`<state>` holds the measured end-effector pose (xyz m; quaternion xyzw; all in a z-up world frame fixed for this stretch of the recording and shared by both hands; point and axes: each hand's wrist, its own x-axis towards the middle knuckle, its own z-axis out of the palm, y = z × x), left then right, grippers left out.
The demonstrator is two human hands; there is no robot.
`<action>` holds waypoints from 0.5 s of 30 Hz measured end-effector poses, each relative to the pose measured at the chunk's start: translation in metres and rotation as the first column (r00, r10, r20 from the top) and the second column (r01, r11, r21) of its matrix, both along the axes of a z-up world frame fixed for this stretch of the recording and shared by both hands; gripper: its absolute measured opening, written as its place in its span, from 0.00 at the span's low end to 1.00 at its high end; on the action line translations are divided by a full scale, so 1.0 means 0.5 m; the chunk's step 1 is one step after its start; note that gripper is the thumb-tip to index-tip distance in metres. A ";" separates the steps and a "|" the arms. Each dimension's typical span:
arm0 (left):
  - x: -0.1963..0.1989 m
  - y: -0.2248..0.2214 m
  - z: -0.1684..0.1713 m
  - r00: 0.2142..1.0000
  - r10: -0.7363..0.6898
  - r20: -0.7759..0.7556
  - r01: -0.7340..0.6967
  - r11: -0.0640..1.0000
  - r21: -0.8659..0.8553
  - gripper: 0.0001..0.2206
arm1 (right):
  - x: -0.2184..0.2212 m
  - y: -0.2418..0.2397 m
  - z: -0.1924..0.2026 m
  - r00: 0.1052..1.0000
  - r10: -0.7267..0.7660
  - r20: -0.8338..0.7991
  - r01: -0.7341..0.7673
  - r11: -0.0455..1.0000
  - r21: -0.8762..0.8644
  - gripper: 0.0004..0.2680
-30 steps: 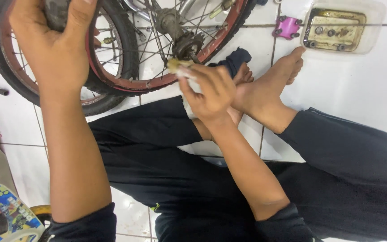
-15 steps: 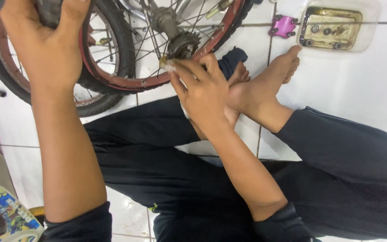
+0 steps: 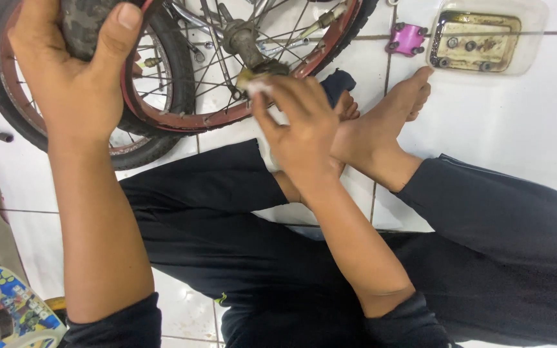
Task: Cleaning and lubricating the hub and spokes of a bicycle wheel using a small brush and a cloth.
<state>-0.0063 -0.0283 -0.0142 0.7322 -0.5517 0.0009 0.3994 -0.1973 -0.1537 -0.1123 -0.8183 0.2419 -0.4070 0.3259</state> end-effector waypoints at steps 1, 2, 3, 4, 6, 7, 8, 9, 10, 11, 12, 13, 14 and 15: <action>0.000 -0.004 0.002 1.000 -0.006 0.010 0.006 1.000 -0.005 0.12 | 0.003 0.006 0.000 0.999 0.021 -0.031 -0.023 0.997 -0.079 0.09; -0.001 -0.001 0.003 1.000 -0.009 0.009 0.009 1.000 -0.004 0.12 | 0.000 0.013 0.007 0.999 0.018 -0.031 -0.020 0.997 -0.079 0.09; 0.001 -0.002 0.003 1.000 0.002 0.010 -0.002 1.000 0.007 0.12 | -0.001 0.016 0.013 0.998 0.023 -0.062 -0.031 0.992 -0.125 0.08; 0.002 -0.003 0.003 1.000 0.012 0.011 -0.012 1.000 0.017 0.12 | -0.001 0.019 0.020 0.995 0.027 -0.093 -0.043 0.984 -0.171 0.07; 0.002 -0.004 0.004 1.000 0.002 -0.018 -0.002 1.000 0.006 0.12 | -0.001 0.011 0.032 0.993 0.099 -0.057 -0.106 0.986 -0.127 0.06; 0.001 -0.004 0.003 0.998 -0.011 -0.058 0.011 1.000 -0.002 0.13 | -0.004 0.009 0.037 0.986 0.166 -0.028 -0.168 0.982 -0.081 0.06; -0.001 0.004 0.002 0.998 -0.011 -0.060 0.011 1.000 0.000 0.13 | -0.005 0.010 0.028 0.985 0.167 -0.029 -0.169 0.983 -0.078 0.06; -0.001 0.009 -0.001 0.989 0.015 -0.146 -0.014 1.000 0.005 0.13 | -0.007 0.008 0.018 0.993 0.105 0.057 -0.109 0.991 0.074 0.08; -0.001 0.013 -0.003 0.972 0.039 -0.231 -0.036 0.999 0.014 0.14 | -0.009 0.006 0.009 0.991 0.029 0.132 -0.059 0.972 0.229 0.10; -0.001 0.012 -0.005 0.973 0.042 -0.226 -0.041 0.999 0.010 0.14 | -0.009 -0.003 0.008 0.990 0.034 0.137 -0.065 0.972 0.226 0.10; 0.000 0.010 -0.006 0.988 0.034 -0.152 -0.034 0.999 0.003 0.14 | -0.009 -0.012 0.007 0.997 -0.021 0.075 0.002 0.971 0.240 0.08; -0.001 0.013 -0.007 0.996 0.025 -0.083 -0.025 1.000 0.001 0.15 | -0.012 -0.017 0.007 0.997 -0.077 0.008 0.072 0.964 0.255 0.06; 0.004 0.018 -0.007 0.996 0.029 -0.083 -0.029 1.000 0.003 0.15 | -0.008 -0.013 0.002 0.997 -0.072 0.008 0.068 0.964 0.257 0.06; 0.009 0.018 -0.011 0.997 0.019 -0.076 -0.019 1.000 0.003 0.14 | -0.007 -0.012 -0.005 0.997 -0.064 0.044 0.050 0.962 0.267 0.07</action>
